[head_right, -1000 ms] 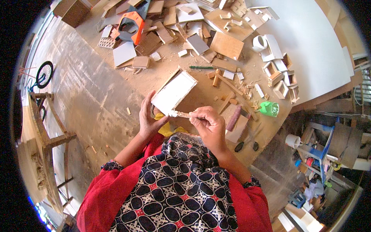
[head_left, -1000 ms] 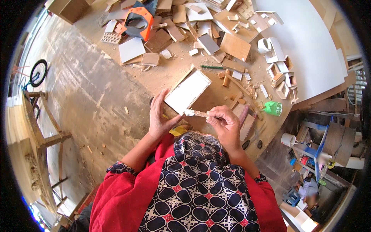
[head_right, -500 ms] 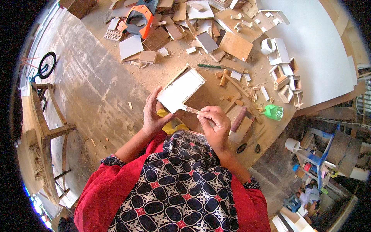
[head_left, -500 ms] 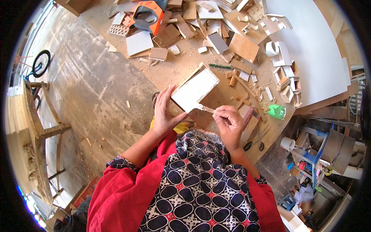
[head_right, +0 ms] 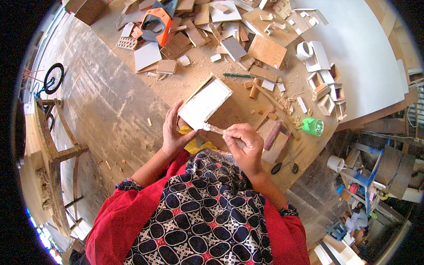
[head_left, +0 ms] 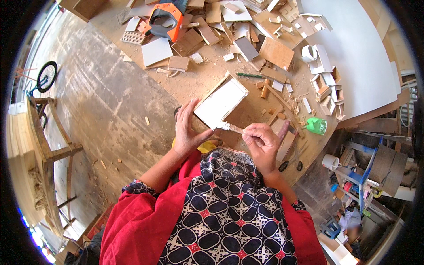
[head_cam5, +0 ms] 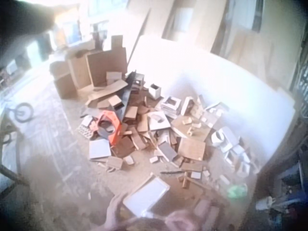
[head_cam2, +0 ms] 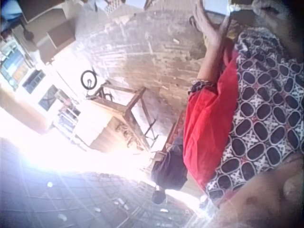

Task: The person constructs a small model by cutting thin wood sheets with shears and gluing the pieces onto a cardboard frame using a small brush.

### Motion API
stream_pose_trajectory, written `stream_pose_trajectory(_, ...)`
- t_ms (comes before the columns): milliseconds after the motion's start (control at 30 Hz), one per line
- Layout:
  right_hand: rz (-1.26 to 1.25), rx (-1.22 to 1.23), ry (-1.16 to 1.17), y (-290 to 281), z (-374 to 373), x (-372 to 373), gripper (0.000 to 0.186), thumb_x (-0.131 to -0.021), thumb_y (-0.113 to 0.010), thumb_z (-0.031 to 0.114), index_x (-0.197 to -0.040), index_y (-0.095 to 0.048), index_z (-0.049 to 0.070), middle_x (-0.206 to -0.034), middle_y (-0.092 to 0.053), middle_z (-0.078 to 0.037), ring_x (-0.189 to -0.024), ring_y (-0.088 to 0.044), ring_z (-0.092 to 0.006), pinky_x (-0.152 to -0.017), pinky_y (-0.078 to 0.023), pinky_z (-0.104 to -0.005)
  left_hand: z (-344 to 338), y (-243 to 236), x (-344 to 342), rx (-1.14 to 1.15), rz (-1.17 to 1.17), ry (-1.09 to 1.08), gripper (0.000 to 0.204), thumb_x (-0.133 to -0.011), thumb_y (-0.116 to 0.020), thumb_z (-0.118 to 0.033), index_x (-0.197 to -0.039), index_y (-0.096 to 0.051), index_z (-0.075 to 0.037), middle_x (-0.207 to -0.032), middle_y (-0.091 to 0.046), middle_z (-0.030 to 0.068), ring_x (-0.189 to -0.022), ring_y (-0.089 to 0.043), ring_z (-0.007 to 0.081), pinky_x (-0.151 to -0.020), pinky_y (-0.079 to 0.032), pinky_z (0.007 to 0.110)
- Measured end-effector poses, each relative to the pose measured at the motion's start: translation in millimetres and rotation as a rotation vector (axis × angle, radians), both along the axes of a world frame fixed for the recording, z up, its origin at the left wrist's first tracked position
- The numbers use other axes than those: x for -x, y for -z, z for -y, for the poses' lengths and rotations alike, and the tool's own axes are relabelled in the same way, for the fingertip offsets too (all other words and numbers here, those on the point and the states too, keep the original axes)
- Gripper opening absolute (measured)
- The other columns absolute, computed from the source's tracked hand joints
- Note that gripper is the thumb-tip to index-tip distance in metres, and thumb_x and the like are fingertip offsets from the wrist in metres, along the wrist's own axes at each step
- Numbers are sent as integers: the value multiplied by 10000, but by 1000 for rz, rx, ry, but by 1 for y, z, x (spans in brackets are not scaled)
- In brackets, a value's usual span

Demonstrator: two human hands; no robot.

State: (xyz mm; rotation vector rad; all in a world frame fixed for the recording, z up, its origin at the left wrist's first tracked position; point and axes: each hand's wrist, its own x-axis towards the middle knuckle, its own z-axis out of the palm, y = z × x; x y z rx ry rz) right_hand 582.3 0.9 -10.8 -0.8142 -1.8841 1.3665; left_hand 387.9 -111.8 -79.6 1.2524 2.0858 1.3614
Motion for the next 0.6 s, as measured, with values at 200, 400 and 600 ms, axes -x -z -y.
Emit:
stream_pose_trajectory(200,-27,131,-19,4,8,4,113,-797,-667,-62,-879,-624,3,-928,-612,-95,-830,-622,-151,-720,-515,-245,0,-2,0,19,-31,1,904,-571,-814,-218,-1352,-397,-35,-1327,-486,144,-1254,-422,344,-1058,-301,449)
stream_pose_trajectory(400,-98,226,122,15,1,0,99,-828,-630,-79,-906,-618,-19,-980,-597,-86,-869,-598,-121,-758,-513,-229,1,0,0,19,-28,10,905,-569,-814,-216,-1352,-397,-34,-1323,-489,148,-1251,-426,345,-1057,-302,450)
stream_pose_trajectory(600,-72,176,125,21,-9,-3,123,-830,-628,-84,-932,-604,-19,-994,-597,-91,-868,-597,-122,-749,-516,-234,0,-1,0,-3,-18,5,904,-571,-816,-219,-1351,-399,-35,-1322,-491,145,-1248,-427,346,-1051,-311,449)
